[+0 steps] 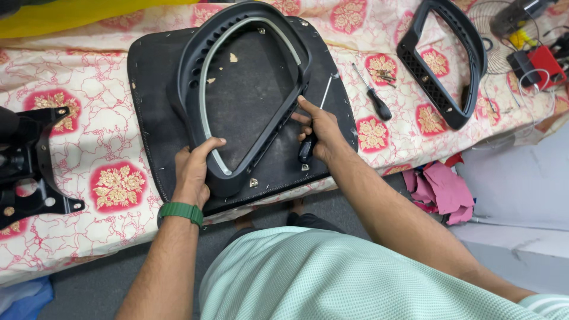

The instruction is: The person uses a screwdriver to remove screws from the base of an office chair. They detach the central column and plastic frame components, placing the disassembled parts on the work surface.

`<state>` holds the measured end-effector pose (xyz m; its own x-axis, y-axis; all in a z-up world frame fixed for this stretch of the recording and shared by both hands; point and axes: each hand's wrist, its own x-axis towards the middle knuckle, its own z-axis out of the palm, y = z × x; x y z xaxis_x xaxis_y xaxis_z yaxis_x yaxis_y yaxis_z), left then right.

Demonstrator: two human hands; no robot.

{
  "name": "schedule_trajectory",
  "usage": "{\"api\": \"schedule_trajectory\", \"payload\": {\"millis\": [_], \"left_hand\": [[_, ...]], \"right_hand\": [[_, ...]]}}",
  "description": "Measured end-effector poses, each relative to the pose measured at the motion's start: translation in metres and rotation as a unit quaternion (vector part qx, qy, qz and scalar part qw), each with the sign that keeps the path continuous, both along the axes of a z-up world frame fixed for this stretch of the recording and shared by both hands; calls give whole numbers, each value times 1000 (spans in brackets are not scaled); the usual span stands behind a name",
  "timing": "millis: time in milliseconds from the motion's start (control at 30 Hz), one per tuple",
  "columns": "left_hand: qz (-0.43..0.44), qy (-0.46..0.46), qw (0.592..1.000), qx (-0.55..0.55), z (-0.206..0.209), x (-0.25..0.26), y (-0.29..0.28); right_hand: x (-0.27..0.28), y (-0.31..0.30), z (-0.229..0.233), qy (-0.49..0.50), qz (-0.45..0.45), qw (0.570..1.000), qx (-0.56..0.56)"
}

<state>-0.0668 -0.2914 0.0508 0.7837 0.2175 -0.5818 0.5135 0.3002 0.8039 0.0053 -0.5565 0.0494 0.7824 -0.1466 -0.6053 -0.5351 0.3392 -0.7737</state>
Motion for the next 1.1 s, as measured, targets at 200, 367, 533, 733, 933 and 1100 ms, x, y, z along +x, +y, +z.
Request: {"api": "schedule_trajectory", "payload": {"millis": [200,367,533,733,933,1100], "left_hand": [[-13,-7,1000,14,-8,20,8],[-24,6,999,27,-11,24,10],[-21,17,996,81,-13,31,8],[-23,45,972,230,-13,34,2],[-63,100,914,388,-15,38,-6],[-86,98,889,439,-16,36,-6]], "right_hand": [[39,-18,-17,17,-29,999,-33],[79,-46,-14,-33,-22,997,-63],[91,-55,-12,-80,76,992,-63],[90,-48,-13,-82,125,986,-80],[97,-46,-10,-92,177,977,-71],[103,-44,-3,-109,215,966,-89]]}}
